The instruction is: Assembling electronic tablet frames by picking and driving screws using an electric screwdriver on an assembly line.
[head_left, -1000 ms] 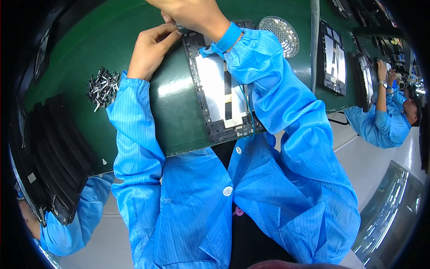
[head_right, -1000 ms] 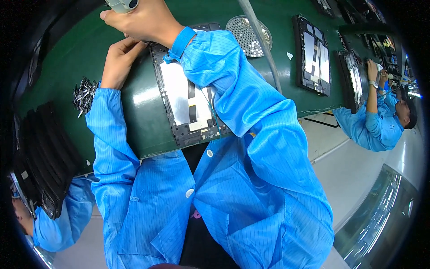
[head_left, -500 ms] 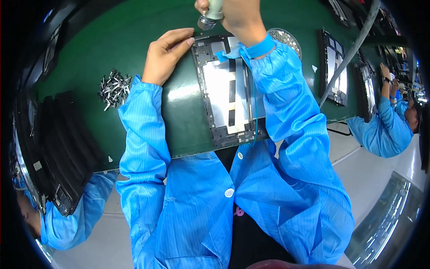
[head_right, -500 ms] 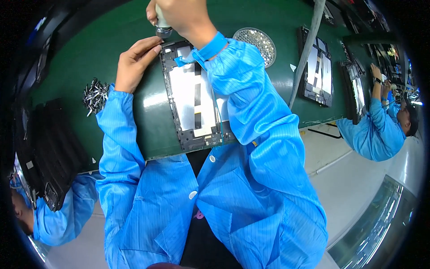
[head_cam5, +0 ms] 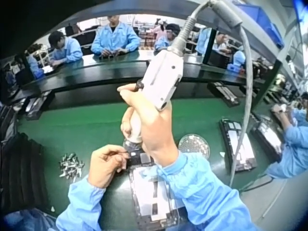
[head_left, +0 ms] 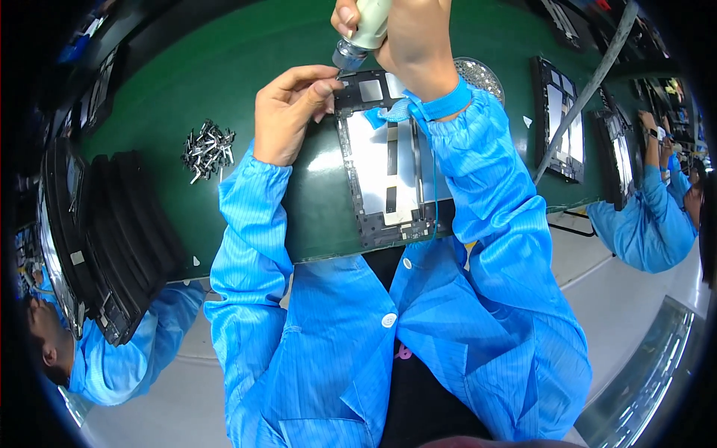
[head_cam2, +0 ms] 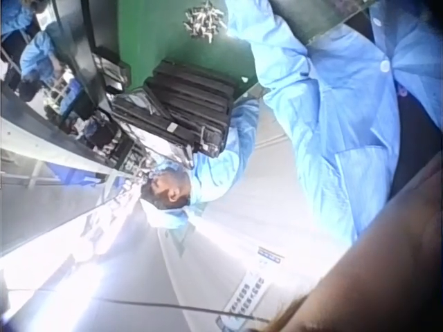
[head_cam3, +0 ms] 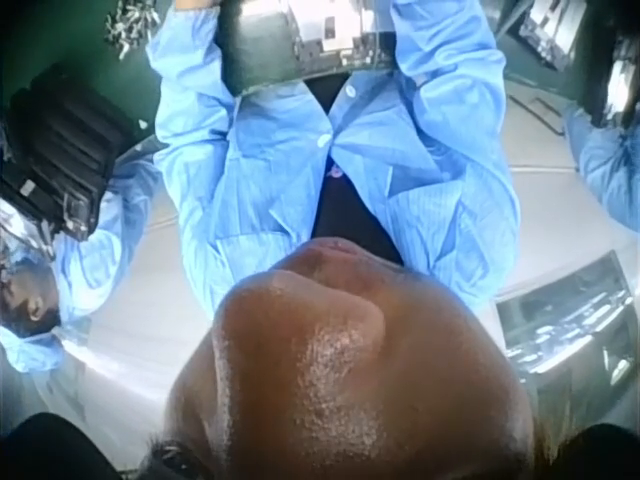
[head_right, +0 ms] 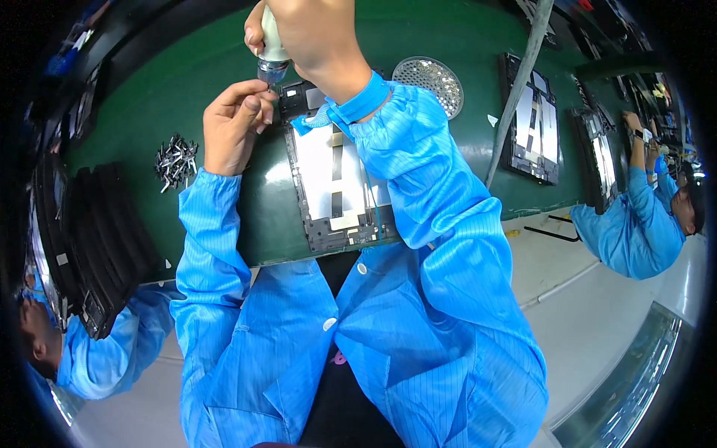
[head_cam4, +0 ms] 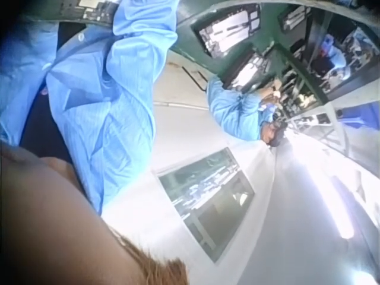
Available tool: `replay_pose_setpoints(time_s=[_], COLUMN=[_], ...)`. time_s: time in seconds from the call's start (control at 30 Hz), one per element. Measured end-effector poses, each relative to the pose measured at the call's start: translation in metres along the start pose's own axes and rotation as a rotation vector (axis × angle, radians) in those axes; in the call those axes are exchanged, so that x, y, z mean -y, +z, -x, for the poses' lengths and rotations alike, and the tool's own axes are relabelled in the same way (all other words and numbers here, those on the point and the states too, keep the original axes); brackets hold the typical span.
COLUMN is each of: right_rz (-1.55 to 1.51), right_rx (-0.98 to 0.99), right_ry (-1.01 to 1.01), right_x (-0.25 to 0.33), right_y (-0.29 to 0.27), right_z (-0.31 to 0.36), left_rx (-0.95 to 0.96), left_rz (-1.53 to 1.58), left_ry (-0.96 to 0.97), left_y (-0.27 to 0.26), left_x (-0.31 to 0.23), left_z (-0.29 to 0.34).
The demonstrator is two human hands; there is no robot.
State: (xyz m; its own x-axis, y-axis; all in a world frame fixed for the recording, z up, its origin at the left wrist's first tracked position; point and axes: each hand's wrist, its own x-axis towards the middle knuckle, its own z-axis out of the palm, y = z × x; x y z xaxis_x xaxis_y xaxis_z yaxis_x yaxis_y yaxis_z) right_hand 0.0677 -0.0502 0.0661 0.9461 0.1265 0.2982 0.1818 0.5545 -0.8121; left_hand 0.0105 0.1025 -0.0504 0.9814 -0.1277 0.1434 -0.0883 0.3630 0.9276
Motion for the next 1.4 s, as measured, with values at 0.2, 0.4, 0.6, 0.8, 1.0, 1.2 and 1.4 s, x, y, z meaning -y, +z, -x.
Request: replay_pose_setpoints(time_s=[0.2,0.4,0.6,0.8,1.0,1.2,1.4], right_rz=[0.027,-0.035,0.002,-0.006,0.002,0.018,-0.008], right_rx=[-0.004,0.061,0.163,0.159,0.162,0.147,0.134], right_ry=[-0.005,0.005,-0.074,-0.046,-0.051,-0.062,-0.095], right_x=[-0.004,0.004,0.011,0.009,0.009,0.009,0.008], right_y=[0.003,0.002,0.007,0.008,0.008,0.009,0.010], right_z=[0.003,0.004,0.013,0.017,0.018,0.018,0.019], left_rx=[0.020,0.104,0.178,0.205,0.192,0.186,0.204], left_rz=[0.027,0.297,0.451,0.457,0.454,0.447,0.462], left_ry=[-0.081,-0.071,-0.038,-0.052,-0.036,-0.040,-0.048], left_y=[0.002,-0.007,-0.007,-0.007,-0.011,-0.013,-0.011], left_x=[0.006,0.020,0.021,0.025,0.026,0.027,0.026], left_z=[0.000,-0.001,0.002,0.002,0.002,0.001,0.003])
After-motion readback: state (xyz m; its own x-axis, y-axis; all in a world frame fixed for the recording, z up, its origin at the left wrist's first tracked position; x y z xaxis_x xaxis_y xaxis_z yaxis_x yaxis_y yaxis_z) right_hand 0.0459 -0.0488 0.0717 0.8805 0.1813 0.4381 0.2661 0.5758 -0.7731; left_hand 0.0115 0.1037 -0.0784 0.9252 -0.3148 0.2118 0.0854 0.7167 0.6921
